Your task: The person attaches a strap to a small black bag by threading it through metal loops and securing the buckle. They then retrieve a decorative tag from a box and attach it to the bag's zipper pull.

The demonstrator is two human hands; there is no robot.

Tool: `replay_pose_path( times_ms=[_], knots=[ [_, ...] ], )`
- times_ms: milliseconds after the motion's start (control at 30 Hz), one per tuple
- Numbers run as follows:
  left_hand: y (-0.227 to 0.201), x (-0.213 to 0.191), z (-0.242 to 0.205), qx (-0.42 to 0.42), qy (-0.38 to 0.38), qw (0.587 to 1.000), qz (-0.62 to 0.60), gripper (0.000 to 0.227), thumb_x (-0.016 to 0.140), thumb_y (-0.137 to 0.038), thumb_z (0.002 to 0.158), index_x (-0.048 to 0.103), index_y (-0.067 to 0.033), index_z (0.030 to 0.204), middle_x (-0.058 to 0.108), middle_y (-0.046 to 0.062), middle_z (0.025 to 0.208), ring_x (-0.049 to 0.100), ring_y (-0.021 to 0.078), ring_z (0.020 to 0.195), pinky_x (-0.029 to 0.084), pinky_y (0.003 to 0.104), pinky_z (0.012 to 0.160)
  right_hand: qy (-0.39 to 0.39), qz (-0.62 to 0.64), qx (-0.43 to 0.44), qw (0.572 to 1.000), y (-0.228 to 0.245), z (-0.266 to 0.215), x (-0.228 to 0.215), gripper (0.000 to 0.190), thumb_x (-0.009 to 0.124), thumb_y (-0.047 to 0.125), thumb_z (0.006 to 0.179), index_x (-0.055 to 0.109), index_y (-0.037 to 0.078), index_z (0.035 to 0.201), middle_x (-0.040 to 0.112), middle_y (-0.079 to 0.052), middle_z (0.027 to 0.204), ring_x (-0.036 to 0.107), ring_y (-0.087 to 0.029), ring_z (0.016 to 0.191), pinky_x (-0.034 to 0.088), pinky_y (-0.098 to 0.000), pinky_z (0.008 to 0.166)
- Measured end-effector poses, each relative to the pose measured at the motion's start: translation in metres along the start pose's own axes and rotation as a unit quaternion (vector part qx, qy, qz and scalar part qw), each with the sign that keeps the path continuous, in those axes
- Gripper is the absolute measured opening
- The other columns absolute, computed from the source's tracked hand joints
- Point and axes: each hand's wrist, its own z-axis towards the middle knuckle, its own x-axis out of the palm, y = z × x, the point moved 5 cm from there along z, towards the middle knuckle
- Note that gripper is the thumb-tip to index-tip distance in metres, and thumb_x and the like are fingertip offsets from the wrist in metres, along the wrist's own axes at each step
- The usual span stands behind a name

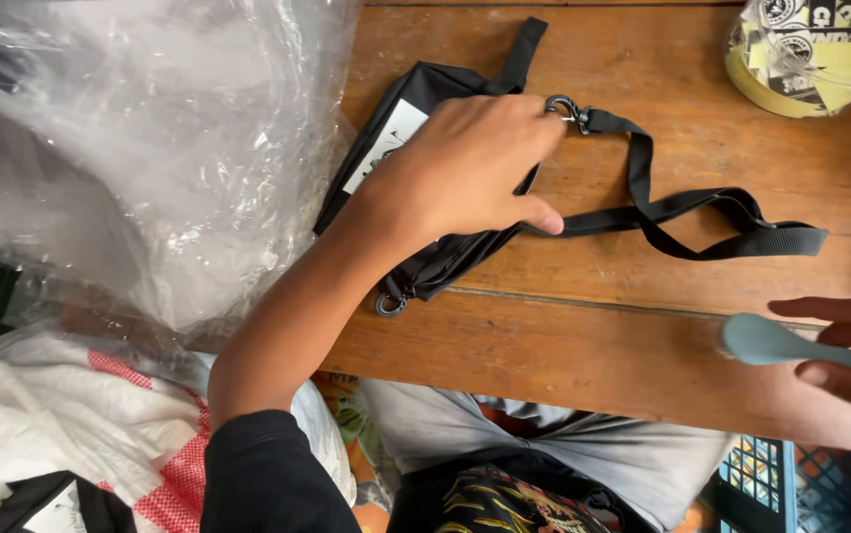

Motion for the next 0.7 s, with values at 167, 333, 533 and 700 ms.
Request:
replay_pose_path(
  times_ms=[167, 333, 533, 700],
  knots=[
    [0.015, 0.022, -0.024, -0.08, 0.049, 0.995, 0.014, 0.066, 0.083, -0.062, 0.087, 0.06, -0.0027, 0.107, 0.063, 0.015, 0.101, 0.066, 0.0343, 0.086, 0.055, 0.052, 0.073, -0.065, 0.038, -0.014, 0.997, -0.06, 0.023, 0.009, 0.048, 0.074, 0.02, 0.088, 0.074, 0.017, 0.136, 0.071, -0.017, 0.084, 0.064, -0.026, 0.081, 0.041, -0.0341, 0.077],
    [0.019, 0.033, -0.036, -0.083, 0.021, 0.996, 0.008, 0.057, 0.073, -0.063, 0.089, 0.064, -0.0072, 0.095, 0.064, 0.013, 0.09, 0.065, 0.0429, 0.082, 0.048, 0.058, 0.067, -0.109, 0.044, -0.062, 0.991, -0.141, 0.073, 0.016, 0.031, 0.056, 0.015, 0.108, 0.077, 0.0, 0.126, 0.075, -0.02, 0.116, 0.065, -0.031, 0.111, 0.038, -0.0364, 0.111],
    [0.017, 0.034, -0.043, -0.116, 0.09, 0.988, 0.044, 0.065, 0.088, -0.064, 0.076, 0.066, -0.0082, 0.1, 0.065, 0.012, 0.101, 0.065, 0.0392, 0.097, 0.052, 0.056, 0.077, -0.189, -0.005, -0.137, 0.972, -0.129, 0.063, 0.016, 0.025, 0.053, 0.008, 0.129, 0.069, -0.009, 0.136, 0.067, -0.023, 0.12, 0.06, -0.033, 0.112, 0.042, -0.0416, 0.112],
    [0.017, 0.016, -0.05, -0.114, 0.137, 0.984, -0.02, 0.06, 0.08, -0.054, 0.081, 0.068, -0.0095, 0.119, 0.068, 0.013, 0.114, 0.064, 0.0399, 0.106, 0.049, 0.055, 0.088, -0.224, -0.113, -0.231, 0.94, 0.006, 0.021, -0.011, 0.01, 0.061, -0.003, 0.122, 0.07, -0.005, 0.125, 0.062, -0.019, 0.098, 0.056, -0.029, 0.085, 0.045, -0.0385, 0.09]
  ],
)
